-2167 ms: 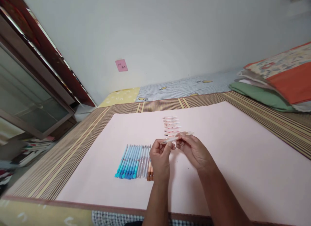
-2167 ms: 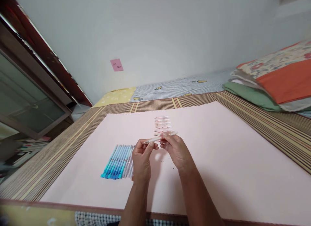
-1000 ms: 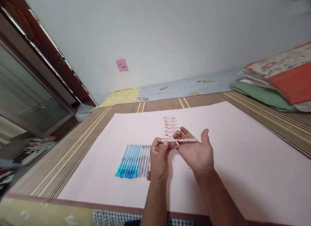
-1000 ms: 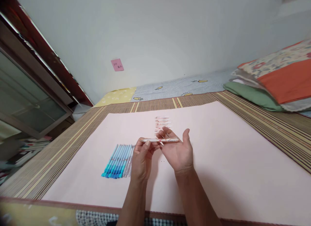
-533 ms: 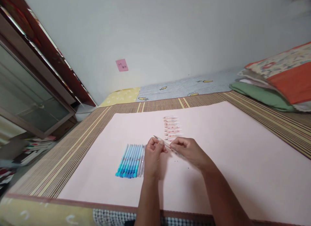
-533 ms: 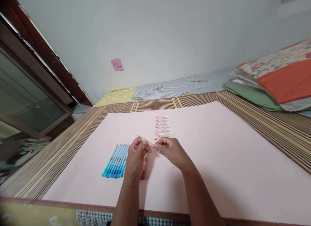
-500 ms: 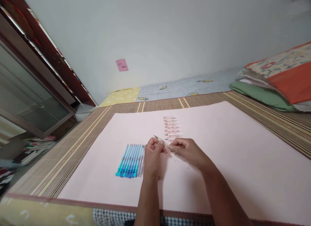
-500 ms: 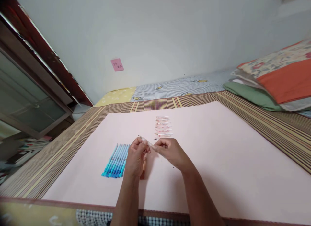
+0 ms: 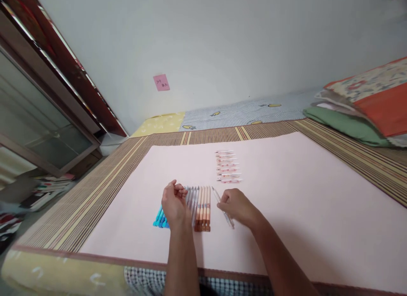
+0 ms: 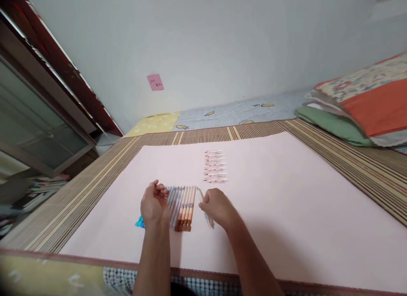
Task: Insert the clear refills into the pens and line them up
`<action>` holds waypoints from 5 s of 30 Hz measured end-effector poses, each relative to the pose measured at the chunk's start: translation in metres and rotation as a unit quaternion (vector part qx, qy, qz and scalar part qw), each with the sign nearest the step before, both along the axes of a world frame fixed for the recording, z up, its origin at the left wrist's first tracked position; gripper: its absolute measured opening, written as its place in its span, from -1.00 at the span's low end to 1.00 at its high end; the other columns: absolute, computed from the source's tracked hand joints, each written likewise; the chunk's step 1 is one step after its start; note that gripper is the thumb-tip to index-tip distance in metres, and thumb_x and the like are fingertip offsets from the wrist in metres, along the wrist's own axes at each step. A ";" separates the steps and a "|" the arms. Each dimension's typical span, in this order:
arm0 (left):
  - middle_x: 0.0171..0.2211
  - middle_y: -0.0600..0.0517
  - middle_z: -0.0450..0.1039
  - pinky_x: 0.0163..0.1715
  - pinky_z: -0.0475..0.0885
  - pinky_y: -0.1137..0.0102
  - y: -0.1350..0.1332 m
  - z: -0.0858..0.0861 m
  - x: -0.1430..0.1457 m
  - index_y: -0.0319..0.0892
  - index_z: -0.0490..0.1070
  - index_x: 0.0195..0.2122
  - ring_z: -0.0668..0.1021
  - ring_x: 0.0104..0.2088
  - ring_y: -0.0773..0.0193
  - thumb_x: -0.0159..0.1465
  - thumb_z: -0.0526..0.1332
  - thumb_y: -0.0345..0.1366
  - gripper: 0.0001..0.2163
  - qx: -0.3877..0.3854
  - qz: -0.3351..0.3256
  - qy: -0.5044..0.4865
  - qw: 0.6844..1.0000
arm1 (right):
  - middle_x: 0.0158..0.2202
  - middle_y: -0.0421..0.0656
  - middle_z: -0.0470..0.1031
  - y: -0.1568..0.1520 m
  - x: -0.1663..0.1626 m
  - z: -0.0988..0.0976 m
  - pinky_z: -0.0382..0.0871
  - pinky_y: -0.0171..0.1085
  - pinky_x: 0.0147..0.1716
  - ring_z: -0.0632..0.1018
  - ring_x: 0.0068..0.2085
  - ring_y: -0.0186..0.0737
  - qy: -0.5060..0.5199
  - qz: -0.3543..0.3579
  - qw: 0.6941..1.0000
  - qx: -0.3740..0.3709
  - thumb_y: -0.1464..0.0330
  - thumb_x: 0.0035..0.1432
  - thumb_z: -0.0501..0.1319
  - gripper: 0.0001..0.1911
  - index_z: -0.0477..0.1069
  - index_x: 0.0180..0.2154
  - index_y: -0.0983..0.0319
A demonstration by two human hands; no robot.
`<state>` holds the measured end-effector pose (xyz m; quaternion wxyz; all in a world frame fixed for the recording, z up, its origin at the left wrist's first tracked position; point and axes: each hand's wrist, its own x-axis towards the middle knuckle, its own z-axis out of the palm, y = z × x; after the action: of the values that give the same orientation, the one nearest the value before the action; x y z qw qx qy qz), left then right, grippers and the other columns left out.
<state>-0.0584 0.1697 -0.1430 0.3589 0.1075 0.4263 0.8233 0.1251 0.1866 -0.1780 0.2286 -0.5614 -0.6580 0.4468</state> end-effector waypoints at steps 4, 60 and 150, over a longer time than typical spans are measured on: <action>-0.57 0.14 0.39 -0.48 0.30 0.48 0.000 0.001 0.007 -0.24 0.44 -0.32 0.41 -0.58 0.43 0.03 0.35 -0.29 -0.79 0.006 -0.020 0.005 1.000 | -0.67 -0.26 0.40 -0.002 -0.011 -0.010 0.11 -0.34 -0.54 0.43 -0.57 -0.30 -0.025 -0.005 1.000 0.004 0.38 0.00 0.26 -0.83 0.29 -0.54 0.19; -0.58 0.14 0.41 -0.56 0.27 0.53 0.003 -0.006 0.012 -0.23 0.44 -0.34 0.41 -0.61 0.45 -0.03 0.40 -0.28 -0.74 -0.007 -0.096 -0.012 0.995 | -0.35 -0.27 0.42 -0.017 -0.013 0.015 0.08 -0.32 -0.44 0.39 -0.34 -0.26 -0.067 0.152 0.986 0.022 0.41 -0.27 0.46 -0.63 0.34 -0.40 0.18; -0.59 0.14 0.38 -0.51 0.27 0.49 0.009 -0.007 0.038 -0.21 0.40 -0.34 0.36 -0.59 0.43 0.04 0.42 -0.14 -0.69 -0.051 -0.211 0.084 0.972 | -0.27 -0.12 0.46 0.040 0.033 0.003 0.17 -0.29 -0.29 0.41 -0.25 -0.20 -0.137 -0.032 0.974 0.180 0.57 0.12 0.03 -0.78 0.38 -0.37 0.22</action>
<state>-0.0201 0.1785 -0.1501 0.4927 0.2453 0.4644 0.6938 0.1583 0.2262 -0.1749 0.2475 -0.5880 -0.7342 0.2322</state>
